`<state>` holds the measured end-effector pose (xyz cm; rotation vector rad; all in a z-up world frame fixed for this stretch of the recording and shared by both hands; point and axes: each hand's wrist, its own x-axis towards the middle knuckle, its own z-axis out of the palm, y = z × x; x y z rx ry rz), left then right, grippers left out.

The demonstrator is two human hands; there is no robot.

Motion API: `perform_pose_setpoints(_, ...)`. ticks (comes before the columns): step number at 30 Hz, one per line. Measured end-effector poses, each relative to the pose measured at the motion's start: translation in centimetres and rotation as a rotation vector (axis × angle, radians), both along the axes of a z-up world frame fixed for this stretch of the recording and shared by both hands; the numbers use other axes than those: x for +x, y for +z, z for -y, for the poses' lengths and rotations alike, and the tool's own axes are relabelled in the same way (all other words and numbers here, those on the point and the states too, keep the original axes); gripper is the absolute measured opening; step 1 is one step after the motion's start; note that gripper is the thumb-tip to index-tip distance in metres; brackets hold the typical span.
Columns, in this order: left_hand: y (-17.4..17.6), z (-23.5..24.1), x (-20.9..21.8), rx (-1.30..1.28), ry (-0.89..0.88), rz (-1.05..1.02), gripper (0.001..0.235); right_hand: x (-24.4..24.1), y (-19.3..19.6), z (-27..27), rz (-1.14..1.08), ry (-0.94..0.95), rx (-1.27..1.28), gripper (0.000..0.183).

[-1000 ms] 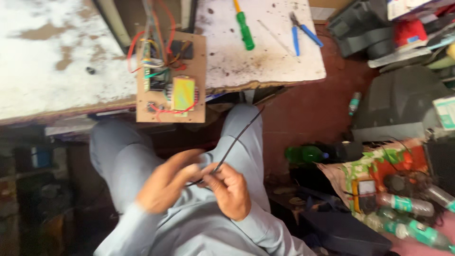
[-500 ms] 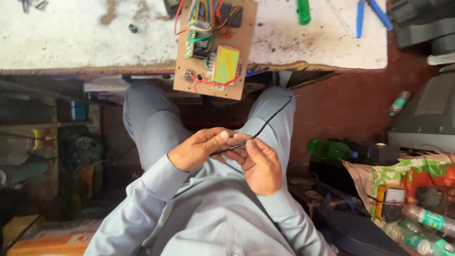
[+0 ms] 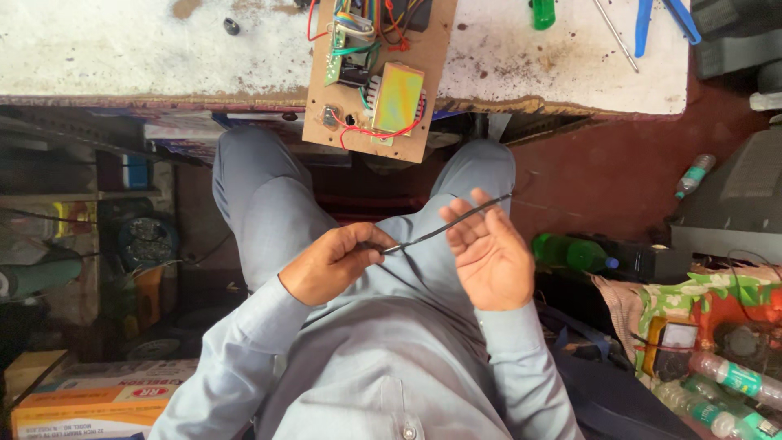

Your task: The person removes the back panel of a black electronic device using a screwdriver, then works on the exposed circuit board. They use pliers to strip a black wire and a screwdriver to adjust connections on the board.

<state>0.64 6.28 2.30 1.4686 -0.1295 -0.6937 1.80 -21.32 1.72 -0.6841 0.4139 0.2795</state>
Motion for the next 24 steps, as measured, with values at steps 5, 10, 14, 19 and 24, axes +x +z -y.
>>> perform_pose_setpoints(5, -2.2, -1.1, -0.2, 0.034, -0.009, 0.065, 0.024, 0.9, 0.4, 1.7, 0.059, -0.141, -0.058, 0.025)
perform_pose_setpoints(10, -0.7, -3.0, 0.3, 0.619, -0.050, 0.243, 0.026, 0.8, 1.8, -0.3, 0.270, -0.099, -0.324, 0.017)
perform_pose_setpoints(14, 2.6, -0.2, 2.0, 0.302, 0.100, 0.304, 0.036, -0.8, 2.1, -3.8, 0.328, 0.128, -0.692, 0.026)
perform_pose_setpoints(19, 6.6, 6.2, 4.2, -0.063, 0.264, 0.221, 0.044, -1.8, 2.8, -6.4, 0.452, 0.286, -0.874, 0.018)
perform_pose_setpoints(24, 7.6, 8.6, 5.9, -0.211, 0.371, 0.167, 0.024, -2.5, 2.2, -6.0, 0.516, 0.350, -0.941, 0.018)
